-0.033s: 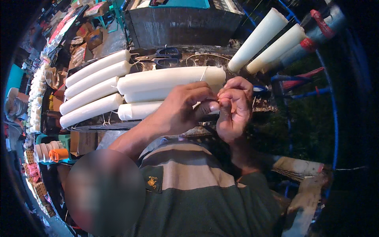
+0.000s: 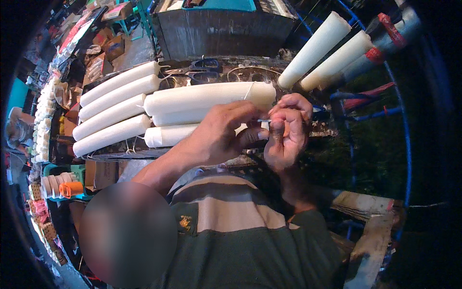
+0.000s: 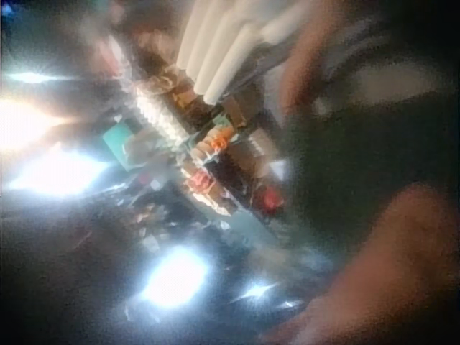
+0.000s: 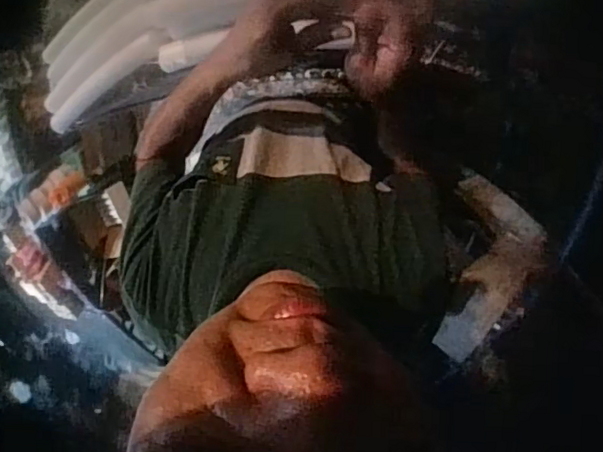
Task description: The person assembles white cylindrical candles by inserting wicks into a metal mold, securing them with a string, and trimming the excess with scissors. The finished candles are then placed into a cardboard box.
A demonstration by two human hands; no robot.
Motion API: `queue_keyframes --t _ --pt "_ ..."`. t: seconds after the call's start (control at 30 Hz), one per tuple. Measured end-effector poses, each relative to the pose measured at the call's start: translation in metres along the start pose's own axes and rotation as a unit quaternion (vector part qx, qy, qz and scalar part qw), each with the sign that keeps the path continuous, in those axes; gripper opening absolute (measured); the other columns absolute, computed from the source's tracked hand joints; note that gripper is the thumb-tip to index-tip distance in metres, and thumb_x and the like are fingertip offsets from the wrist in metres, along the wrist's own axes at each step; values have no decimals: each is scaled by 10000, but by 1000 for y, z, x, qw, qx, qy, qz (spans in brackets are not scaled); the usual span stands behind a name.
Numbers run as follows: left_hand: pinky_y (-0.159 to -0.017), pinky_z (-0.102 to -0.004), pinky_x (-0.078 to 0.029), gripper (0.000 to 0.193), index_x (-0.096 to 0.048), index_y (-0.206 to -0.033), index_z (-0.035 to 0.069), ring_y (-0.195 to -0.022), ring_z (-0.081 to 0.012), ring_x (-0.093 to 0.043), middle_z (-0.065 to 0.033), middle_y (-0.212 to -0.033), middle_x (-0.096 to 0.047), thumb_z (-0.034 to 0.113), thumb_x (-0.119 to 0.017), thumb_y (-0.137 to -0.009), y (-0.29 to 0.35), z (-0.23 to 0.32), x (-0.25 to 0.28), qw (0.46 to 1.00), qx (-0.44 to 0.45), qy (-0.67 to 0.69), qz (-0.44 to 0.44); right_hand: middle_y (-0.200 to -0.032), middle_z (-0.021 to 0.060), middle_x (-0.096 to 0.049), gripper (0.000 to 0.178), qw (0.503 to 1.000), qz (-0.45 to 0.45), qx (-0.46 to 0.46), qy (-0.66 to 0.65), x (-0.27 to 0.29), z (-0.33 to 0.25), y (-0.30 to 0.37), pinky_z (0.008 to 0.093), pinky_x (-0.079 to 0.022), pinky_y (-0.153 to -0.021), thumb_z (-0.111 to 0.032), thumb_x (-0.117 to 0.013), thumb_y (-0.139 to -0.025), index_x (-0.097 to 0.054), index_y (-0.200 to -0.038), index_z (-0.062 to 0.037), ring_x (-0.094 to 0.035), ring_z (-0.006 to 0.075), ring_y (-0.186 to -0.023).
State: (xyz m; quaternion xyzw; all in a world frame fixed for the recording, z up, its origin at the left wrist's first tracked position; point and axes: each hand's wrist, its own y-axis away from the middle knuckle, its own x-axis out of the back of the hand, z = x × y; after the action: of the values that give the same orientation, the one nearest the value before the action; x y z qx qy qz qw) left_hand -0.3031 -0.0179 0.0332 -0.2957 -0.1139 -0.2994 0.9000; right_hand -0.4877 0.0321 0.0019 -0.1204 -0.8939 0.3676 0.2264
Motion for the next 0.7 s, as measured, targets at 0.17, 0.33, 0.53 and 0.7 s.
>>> queue_keyframes --t 0.17,0.33,0.53,0.7 --pt "-738 -413 -547 128 -658 -1003 -6 -846 -337 -691 -160 -909 -687 84 -719 -934 -8 -13 9 991 -91 -94 -10 -1163 183 -616 119 1000 8 -24 12 -4 0 -3 388 -545 -863 -89 -670 -991 -637 -942 15 -653 273 -997" --pt "-761 -464 -530 143 -655 -1050 -23 -869 -395 -686 -208 -929 -692 71 -659 -943 -17 -13 27 995 -66 -19 -73 -1037 156 -677 95 992 -93 22 88 8 -29 -23 385 -579 -773 -19 -713 -912 -684 -989 28 -693 278 -953" --pt "-786 -460 -544 317 -602 -1253 -25 -915 -395 -716 -262 -964 -709 37 -633 -943 -46 15 46 990 -28 10 -138 -834 160 -586 106 942 -144 118 278 34 -31 -47 464 -508 -626 49 -680 -840 -618 -912 0 -630 371 -731" --pt "-883 -415 -562 287 -686 -1205 2 -1016 -326 -735 -255 -1060 -732 -20 -619 -927 -81 5 55 981 -76 -59 -169 -840 150 -626 52 958 -113 47 261 85 -15 -33 418 -530 -680 -28 -659 -958 -626 -926 -3 -653 356 -741"
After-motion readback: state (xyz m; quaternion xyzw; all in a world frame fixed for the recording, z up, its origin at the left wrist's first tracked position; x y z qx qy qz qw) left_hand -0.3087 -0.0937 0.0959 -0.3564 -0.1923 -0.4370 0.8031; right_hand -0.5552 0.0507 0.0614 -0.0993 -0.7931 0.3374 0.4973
